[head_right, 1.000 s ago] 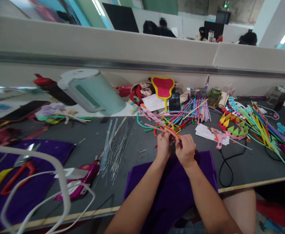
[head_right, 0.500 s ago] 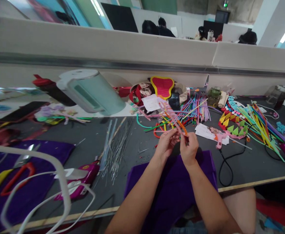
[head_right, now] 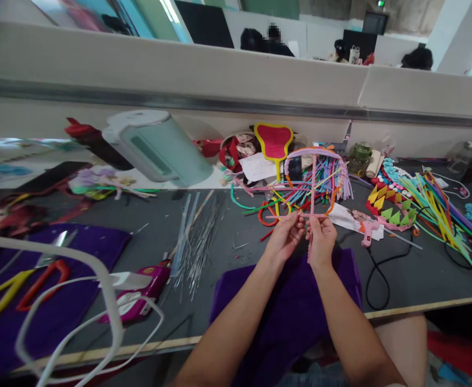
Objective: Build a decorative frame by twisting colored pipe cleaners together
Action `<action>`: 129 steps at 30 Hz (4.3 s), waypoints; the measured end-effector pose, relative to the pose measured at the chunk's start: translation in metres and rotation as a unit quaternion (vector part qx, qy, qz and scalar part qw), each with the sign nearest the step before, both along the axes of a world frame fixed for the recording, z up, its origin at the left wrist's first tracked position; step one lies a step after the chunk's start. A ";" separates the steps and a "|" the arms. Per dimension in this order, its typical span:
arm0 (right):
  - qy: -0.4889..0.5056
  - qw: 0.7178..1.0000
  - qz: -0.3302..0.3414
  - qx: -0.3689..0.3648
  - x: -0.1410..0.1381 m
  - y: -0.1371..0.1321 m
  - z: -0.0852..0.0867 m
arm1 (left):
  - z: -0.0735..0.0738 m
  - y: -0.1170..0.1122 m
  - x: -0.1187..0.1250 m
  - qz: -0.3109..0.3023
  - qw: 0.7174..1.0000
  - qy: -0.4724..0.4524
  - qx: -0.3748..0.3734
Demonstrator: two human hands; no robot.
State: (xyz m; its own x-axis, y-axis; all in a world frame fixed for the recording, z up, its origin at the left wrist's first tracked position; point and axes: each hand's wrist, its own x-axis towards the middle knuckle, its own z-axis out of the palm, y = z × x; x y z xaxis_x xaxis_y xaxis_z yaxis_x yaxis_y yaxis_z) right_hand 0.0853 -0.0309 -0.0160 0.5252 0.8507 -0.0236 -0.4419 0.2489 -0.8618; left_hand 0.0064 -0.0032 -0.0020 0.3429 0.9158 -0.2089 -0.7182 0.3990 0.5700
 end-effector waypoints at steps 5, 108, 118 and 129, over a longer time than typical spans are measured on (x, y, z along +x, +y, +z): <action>-0.056 0.997 -0.061 0.010 0.001 0.000 -0.003 | 0.000 0.000 -0.001 -0.014 1.000 0.008 0.000; 0.009 0.997 0.069 0.032 0.002 -0.008 0.010 | 0.002 -0.003 -0.001 0.001 1.000 0.022 0.009; -0.372 0.921 -0.059 0.098 0.007 -0.012 0.000 | 0.002 0.003 -0.009 0.049 0.990 0.128 0.041; -0.485 0.862 -0.062 0.135 0.004 -0.013 0.000 | 0.000 0.008 -0.015 0.103 0.971 0.197 0.089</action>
